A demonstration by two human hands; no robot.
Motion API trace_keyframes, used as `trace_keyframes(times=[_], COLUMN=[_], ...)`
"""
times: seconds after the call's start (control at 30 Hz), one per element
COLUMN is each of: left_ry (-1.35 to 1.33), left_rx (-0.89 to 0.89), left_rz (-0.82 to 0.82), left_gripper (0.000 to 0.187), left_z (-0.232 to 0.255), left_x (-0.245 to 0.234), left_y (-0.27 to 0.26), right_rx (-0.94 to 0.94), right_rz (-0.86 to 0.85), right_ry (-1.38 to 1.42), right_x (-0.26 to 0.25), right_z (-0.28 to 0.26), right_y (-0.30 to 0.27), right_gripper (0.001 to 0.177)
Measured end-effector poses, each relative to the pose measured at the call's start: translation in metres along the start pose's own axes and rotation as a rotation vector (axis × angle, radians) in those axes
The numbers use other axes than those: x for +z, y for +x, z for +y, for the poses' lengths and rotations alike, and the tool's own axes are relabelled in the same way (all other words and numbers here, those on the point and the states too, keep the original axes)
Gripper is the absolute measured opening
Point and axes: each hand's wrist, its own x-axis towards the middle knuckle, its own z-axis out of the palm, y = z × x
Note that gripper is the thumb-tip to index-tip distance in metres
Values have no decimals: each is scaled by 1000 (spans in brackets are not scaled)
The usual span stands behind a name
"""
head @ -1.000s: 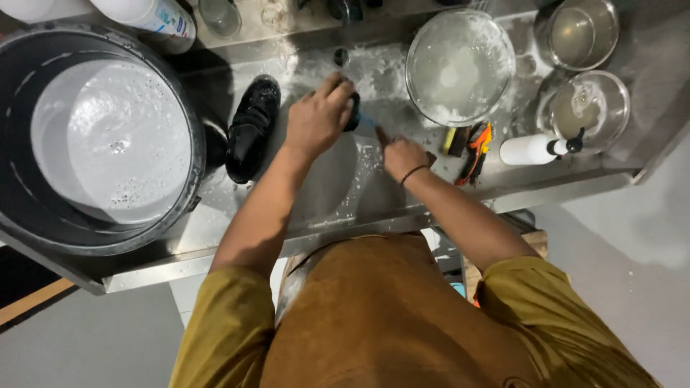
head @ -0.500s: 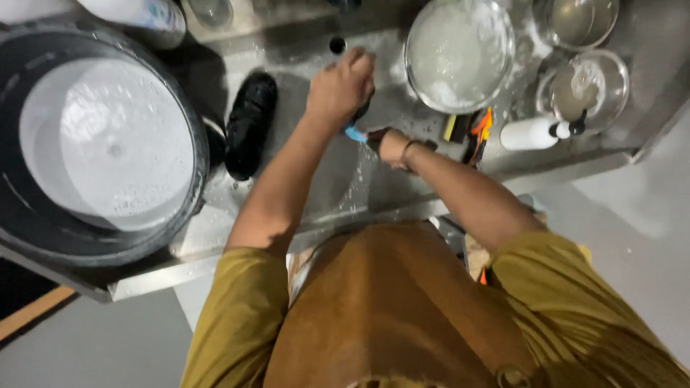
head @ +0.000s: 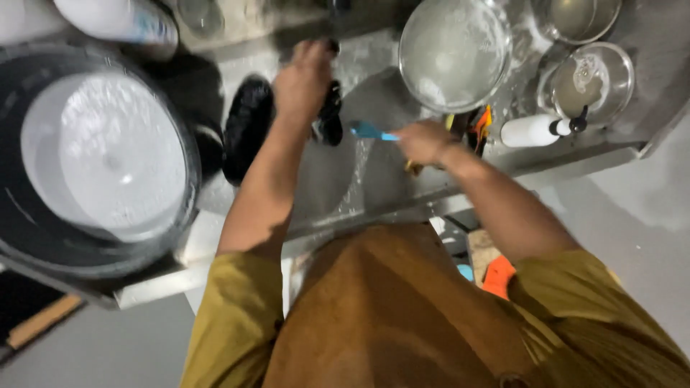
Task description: The person cleans a pair of black shoes at a metal sink using spray, a sponge, and a small brush before rinsing them under a faucet and scrubbing the soles with a yellow tool.
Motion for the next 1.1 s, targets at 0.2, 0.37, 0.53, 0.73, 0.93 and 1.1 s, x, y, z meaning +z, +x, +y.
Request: trace_keyframes(times=[0.2,0.37,0.53,0.73,0.93,1.1], left_ry=[-94,-207,-370,-468,-448,-450], left_rx=[-577,-462,-354,-253,-455,-562], left_rz=[-509,81,180,160,-50,-143], left_gripper=[38,63,54,51,51,51], left_z=[-51,-118,-48,-36,-75,-74], left_x=[4,161,72,85,98,96], left_y=[8,-52,-88,-91,-53,-50], right_rx=[-58,-305,-256,-266,-144,-237], right_rz=[455,735,146,229,162,103], right_ry=[-793,-526,-299,-177,-171,-197], right_x=[-107,-19,107,188,194,157], right_z=[12,-1,-62,9,-12,-78], right_y=[-28,-66,-85,0,33,11], right_gripper=[31,45,35,47,41,48])
